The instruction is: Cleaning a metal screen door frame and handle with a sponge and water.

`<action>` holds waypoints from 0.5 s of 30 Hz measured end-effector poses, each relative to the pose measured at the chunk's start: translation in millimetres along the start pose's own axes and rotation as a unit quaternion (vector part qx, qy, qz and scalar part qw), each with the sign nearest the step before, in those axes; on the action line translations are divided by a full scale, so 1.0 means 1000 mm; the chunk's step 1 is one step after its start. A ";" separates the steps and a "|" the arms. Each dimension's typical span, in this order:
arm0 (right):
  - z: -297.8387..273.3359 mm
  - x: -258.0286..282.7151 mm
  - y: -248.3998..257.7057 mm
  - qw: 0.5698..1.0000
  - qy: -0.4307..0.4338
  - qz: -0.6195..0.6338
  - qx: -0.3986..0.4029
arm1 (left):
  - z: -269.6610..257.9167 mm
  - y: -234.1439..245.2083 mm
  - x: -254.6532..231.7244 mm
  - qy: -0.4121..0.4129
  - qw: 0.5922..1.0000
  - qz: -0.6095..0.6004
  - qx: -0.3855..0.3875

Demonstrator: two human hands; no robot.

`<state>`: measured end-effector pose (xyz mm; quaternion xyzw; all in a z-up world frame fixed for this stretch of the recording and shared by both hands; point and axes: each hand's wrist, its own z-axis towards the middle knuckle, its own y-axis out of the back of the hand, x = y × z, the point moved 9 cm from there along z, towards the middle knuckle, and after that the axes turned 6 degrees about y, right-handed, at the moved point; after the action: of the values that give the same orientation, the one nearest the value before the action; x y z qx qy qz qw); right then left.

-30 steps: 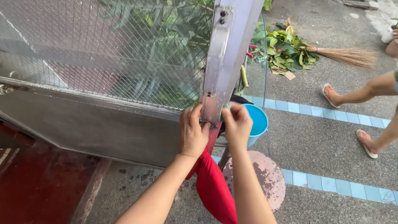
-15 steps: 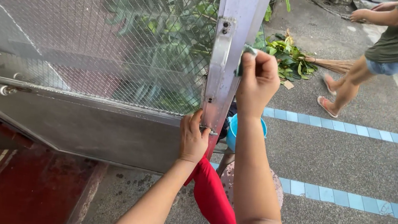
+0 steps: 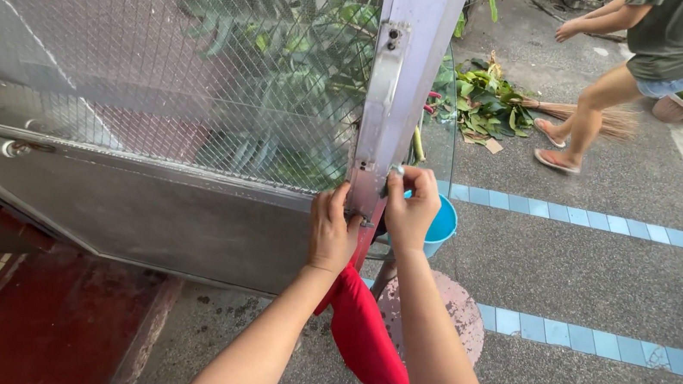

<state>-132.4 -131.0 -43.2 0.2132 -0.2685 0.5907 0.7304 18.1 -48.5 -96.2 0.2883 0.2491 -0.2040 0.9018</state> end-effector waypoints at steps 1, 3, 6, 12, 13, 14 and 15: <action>0.008 0.003 -0.001 1.000 -0.004 0.006 -0.002 | 0.000 0.000 0.002 0.001 1.000 0.004 -0.005; 0.038 0.014 -0.001 1.000 -0.006 0.011 -0.005 | 0.002 -0.004 0.002 -0.001 1.000 0.006 -0.011; 0.083 0.051 0.002 0.997 0.066 0.001 -0.031 | -0.001 -0.006 0.005 0.000 1.000 0.021 -0.010; 0.080 0.040 -0.001 0.994 0.010 0.099 -0.049 | -0.001 -0.007 0.008 -0.011 1.000 0.026 -0.005; 0.067 0.033 0.000 0.996 0.011 0.078 -0.041 | 0.001 -0.007 0.008 -0.009 1.000 0.024 -0.003; 0.051 0.026 0.001 0.998 0.010 0.056 -0.031 | 0.001 -0.007 0.008 -0.006 1.000 0.022 0.000; 0.040 0.021 0.005 0.998 0.009 0.057 -0.030 | 0.000 -0.005 0.007 -0.005 1.000 0.023 0.000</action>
<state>-139.7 -139.4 1.1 0.1704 -0.2905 0.6251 0.7041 21.0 -53.8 -102.3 0.2927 0.2384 -0.1842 0.9075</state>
